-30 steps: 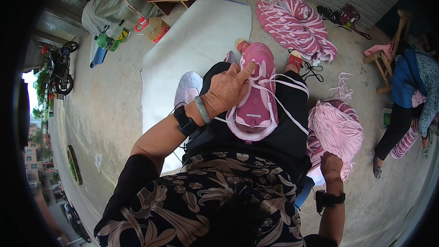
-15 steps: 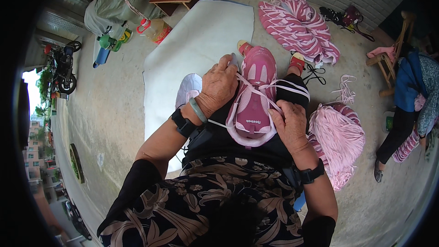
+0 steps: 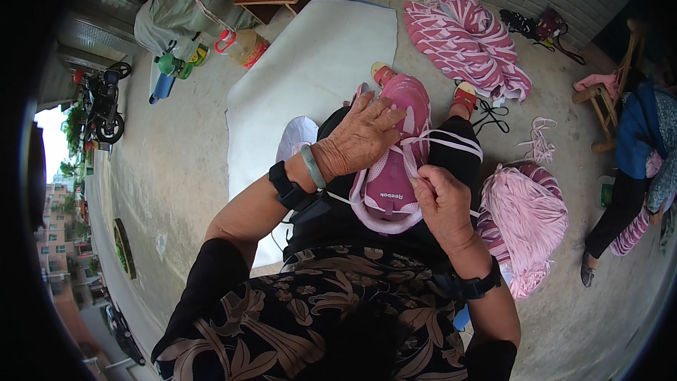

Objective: The person laces a pink Reebok sneaker with a long pink shoelace. They thread the lace through the eyelets, pull it tight, and tie a knot. The person then adjusts the laces and the shoe tongue.

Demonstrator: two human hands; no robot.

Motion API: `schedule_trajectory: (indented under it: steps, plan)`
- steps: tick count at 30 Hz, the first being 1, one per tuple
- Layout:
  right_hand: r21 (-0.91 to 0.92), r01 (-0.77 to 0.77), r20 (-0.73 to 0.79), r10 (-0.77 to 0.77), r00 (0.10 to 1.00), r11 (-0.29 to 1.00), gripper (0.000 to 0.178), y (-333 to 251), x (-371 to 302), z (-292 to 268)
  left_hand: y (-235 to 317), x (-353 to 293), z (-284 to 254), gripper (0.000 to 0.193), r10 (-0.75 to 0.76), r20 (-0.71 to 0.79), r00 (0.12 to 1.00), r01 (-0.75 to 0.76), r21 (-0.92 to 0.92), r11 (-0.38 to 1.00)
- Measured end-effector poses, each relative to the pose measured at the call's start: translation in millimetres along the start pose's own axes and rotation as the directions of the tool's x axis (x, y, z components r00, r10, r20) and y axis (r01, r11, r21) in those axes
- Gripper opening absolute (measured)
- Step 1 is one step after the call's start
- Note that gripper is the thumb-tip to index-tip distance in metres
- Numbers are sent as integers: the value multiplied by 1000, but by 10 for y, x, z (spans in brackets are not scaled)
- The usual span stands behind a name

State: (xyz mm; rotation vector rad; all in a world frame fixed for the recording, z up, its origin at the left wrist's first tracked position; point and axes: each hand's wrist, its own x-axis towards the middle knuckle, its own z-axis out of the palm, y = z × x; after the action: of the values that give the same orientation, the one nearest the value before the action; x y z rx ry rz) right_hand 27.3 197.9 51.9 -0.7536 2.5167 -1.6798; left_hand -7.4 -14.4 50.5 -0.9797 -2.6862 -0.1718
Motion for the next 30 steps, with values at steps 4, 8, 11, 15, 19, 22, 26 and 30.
schedule_trajectory:
  steps: [4, 8, 11, 15, 19, 22, 26, 30]
  plan:
    - [-5, 17, -39, -17, 999, 1000, 9, -17, 30, -64, -60, 14, -49, 14, -106, 137, 985, 108, -8, 994]
    - [-30, 57, -61, -59, 996, 998, 10, 6, 49, -65, -234, -33, -180, 11, -251, 156, 955, 284, -246, 927]
    - [-59, -9, -30, 8, 1000, 998, 10, 11, 38, -49, -378, -55, -310, 8, -282, 164, 945, 326, -495, 806]
    - [-94, -84, -13, 83, 996, 992, 7, 85, 6, -60, -378, -98, -415, 13, -307, 424, 852, 471, -877, 95]
    - [12, -72, -140, 73, 987, 997, 6, 42, -92, -79, -340, -93, -293, 27, -417, 497, 761, 451, -868, -210]
    - [73, -40, -211, 54, 976, 997, 8, -92, -230, -205, -322, -101, -149, 36, -489, 526, 696, 463, -849, -253]
    - [28, -78, -358, 83, 930, 997, 11, -253, -623, -623, -147, -37, -62, 39, -510, 541, 669, 514, -832, -209]
    - [-197, -107, -679, -57, 732, 975, 19, -473, -1306, -1245, -131, -116, 246, 38, -537, 311, 784, 481, -851, 209]
